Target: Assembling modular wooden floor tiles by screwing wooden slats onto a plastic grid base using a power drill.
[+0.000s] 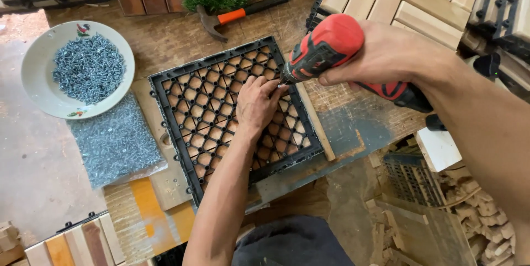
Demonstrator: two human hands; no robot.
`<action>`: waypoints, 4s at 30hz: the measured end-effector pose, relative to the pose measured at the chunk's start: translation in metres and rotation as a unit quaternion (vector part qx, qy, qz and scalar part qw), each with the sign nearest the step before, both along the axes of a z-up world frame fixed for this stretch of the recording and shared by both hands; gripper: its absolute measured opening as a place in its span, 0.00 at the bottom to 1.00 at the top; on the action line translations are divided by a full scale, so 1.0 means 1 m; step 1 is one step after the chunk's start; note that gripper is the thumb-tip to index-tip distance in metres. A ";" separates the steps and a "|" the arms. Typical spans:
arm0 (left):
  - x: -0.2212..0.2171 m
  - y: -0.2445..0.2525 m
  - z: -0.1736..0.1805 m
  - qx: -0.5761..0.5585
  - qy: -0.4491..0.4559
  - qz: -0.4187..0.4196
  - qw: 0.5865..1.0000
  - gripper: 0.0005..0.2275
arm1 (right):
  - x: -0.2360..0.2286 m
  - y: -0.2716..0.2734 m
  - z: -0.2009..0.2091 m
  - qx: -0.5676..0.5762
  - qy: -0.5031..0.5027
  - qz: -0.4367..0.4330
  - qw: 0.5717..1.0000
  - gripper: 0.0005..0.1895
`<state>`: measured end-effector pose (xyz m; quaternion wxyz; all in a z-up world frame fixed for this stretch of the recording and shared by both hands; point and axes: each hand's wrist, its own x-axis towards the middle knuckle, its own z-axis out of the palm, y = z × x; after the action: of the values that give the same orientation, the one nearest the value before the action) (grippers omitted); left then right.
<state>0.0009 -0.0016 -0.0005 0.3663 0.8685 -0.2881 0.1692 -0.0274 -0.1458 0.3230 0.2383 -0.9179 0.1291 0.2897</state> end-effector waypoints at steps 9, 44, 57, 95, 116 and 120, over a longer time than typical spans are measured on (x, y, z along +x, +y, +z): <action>-0.011 0.013 0.025 -0.184 0.181 -0.004 0.966 0.13 | -0.055 -0.087 -0.084 0.309 -0.062 -0.324 0.892 0.35; -0.005 0.010 0.004 -0.273 0.268 0.007 0.924 0.18 | -0.082 -0.191 -0.269 0.575 -0.019 -0.308 0.758 0.34; -0.003 0.021 0.053 -0.353 0.328 0.020 0.876 0.09 | -0.102 -0.146 -0.232 0.548 -0.134 -0.314 0.764 0.25; -0.050 0.112 0.029 -0.694 0.476 0.011 0.539 0.12 | -0.083 0.023 -0.157 0.394 -0.321 -0.003 0.861 0.08; -0.047 0.137 0.085 -0.324 0.562 -0.083 0.757 0.09 | -0.103 -0.041 -0.127 0.205 -0.218 0.034 0.954 0.22; -0.040 0.136 0.111 -0.329 0.648 -0.085 0.682 0.30 | -0.103 -0.028 -0.108 0.237 -0.214 -0.013 0.948 0.22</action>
<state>-0.0389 0.1339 0.1105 0.7361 0.5570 0.0231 -0.3840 -0.1308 -0.1742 0.2152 0.4744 -0.8738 0.0144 0.1058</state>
